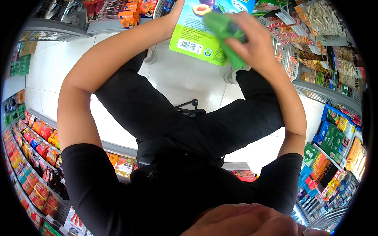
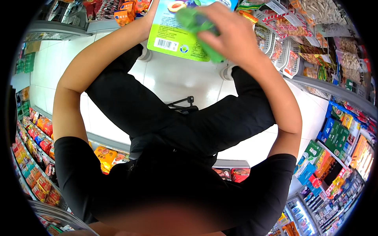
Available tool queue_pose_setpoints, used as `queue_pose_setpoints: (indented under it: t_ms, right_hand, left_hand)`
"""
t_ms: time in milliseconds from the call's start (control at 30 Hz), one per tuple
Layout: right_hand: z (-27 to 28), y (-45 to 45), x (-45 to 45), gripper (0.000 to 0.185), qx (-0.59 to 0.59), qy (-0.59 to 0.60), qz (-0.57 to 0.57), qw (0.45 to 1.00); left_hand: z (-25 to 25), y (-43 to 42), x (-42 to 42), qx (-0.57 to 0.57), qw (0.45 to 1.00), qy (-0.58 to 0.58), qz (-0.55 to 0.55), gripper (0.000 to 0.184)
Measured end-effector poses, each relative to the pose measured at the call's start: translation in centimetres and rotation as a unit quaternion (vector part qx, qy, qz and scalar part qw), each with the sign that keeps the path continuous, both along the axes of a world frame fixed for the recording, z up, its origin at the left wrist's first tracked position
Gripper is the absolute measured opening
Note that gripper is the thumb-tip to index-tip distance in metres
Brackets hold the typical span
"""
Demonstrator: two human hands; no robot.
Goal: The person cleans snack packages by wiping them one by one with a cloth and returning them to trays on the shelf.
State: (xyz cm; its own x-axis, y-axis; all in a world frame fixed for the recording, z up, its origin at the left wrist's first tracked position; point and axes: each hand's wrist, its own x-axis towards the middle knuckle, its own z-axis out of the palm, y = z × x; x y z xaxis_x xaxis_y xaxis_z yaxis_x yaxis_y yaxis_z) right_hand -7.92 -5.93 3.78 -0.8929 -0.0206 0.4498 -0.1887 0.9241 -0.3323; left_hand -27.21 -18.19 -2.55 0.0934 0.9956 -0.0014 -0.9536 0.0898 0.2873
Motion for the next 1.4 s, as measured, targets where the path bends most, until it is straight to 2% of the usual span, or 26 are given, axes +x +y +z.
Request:
queue_pose_setpoints:
  t_ms: [33, 133, 233, 333, 433, 467, 533, 600, 700, 733, 833, 867, 967, 1000, 1100, 1133, 1167, 1233, 1333, 1400]
  right_hand:
    - [-0.3, 1.0, -0.2, 0.046, 0.002, 0.029, -0.043, 0.999]
    - [-0.5, 2.9, -0.5, 0.043, -0.106, -0.031, -0.154, 0.982]
    - [-0.3, 1.4, 0.2, 0.046, -0.163, -0.049, -0.121, 0.978]
    - [-0.1, 0.4, 0.2, 0.053, -0.046, 0.024, 0.056, 0.997]
    - [0.2, -0.6, 0.8, 0.052, 0.019, -0.014, 0.074, 0.997]
    - [-0.1, -0.2, 0.9, 0.054, 0.013, -0.009, 0.055, 0.998]
    - [-0.4, 0.7, 0.6, 0.048, -0.077, -0.04, -0.086, 0.993]
    - [-1.1, 2.5, -0.3, 0.042, -0.177, -0.053, -0.207, 0.961]
    - [-1.8, 3.6, 0.3, 0.047, -0.17, -0.013, -0.23, 0.958]
    - [-1.7, 3.6, 0.5, 0.056, -0.204, -0.045, -0.17, 0.963]
    - [-1.9, 1.3, 1.5, 0.045, -0.141, -0.035, -0.067, 0.987]
    - [-1.4, 0.6, 2.0, 0.049, -0.13, -0.073, -0.028, 0.988]
    - [-1.5, 0.1, 1.9, 0.063, -0.009, -0.018, 0.134, 0.991]
    - [-1.0, 0.0, 1.8, 0.065, 0.031, -0.017, 0.15, 0.988]
    - [-1.8, 2.2, 1.2, 0.066, 0.068, 0.015, 0.128, 0.989]
    - [-2.2, 3.1, 1.2, 0.06, 0.079, 0.05, 0.067, 0.993]
    - [-2.4, 3.7, 0.9, 0.054, 0.001, -0.004, -0.043, 0.999]
    - [-2.6, 4.6, 0.3, 0.045, -0.152, -0.111, -0.254, 0.949]
    - [-3.3, 5.7, 0.2, 0.041, -0.174, -0.035, -0.211, 0.961]
    - [-3.2, 4.9, 0.5, 0.047, -0.167, -0.058, -0.165, 0.97]
  left_hand:
    - [0.0, 0.0, -0.1, -0.001, 1.0, -0.005, -0.007, 0.058]
    - [-0.4, -0.1, -0.9, -0.031, 0.997, 0.054, 0.038, 0.059]
    - [-0.2, -0.3, -1.3, -0.024, 0.998, 0.045, 0.036, 0.059]
    - [0.1, -0.4, -1.4, -0.019, 0.999, 0.037, 0.021, 0.066]
    - [0.6, -0.4, -1.2, -0.019, 0.999, 0.029, 0.003, 0.072]
    - [0.8, -0.3, -1.2, -0.02, 0.999, 0.027, -0.002, 0.075]
    - [1.2, -0.3, -1.0, -0.022, 0.999, 0.022, -0.013, 0.079]
    - [1.5, -0.4, -0.9, -0.025, 0.999, 0.021, -0.021, 0.083]
    - [1.6, -0.4, -0.7, -0.028, 0.999, 0.02, -0.026, 0.087]
    - [1.4, -0.5, -0.6, -0.029, 0.999, 0.024, -0.024, 0.086]
    - [0.7, -0.6, -0.7, -0.035, 0.999, 0.032, -0.015, 0.084]
    - [0.5, -0.5, -0.8, -0.039, 0.999, 0.036, -0.014, 0.083]
    - [0.1, -0.7, -1.0, -0.048, 0.997, 0.051, -0.007, 0.081]
    - [-0.1, -0.8, -1.1, -0.052, 0.997, 0.057, -0.006, 0.08]
    - [-0.7, -0.7, -1.2, -0.068, 0.994, 0.081, 0.001, 0.078]
    - [-1.0, -0.7, -1.2, -0.073, 0.993, 0.09, 0.003, 0.077]
    - [-1.2, -0.8, -1.3, -0.079, 0.992, 0.098, 0.005, 0.076]
    - [-1.7, -0.7, -1.3, -0.093, 0.988, 0.12, 0.008, 0.075]
    - [-2.3, -0.4, -1.2, -0.123, 0.979, 0.165, 0.012, 0.073]
    - [-2.9, -0.4, -1.2, -0.137, 0.974, 0.179, 0.007, 0.071]
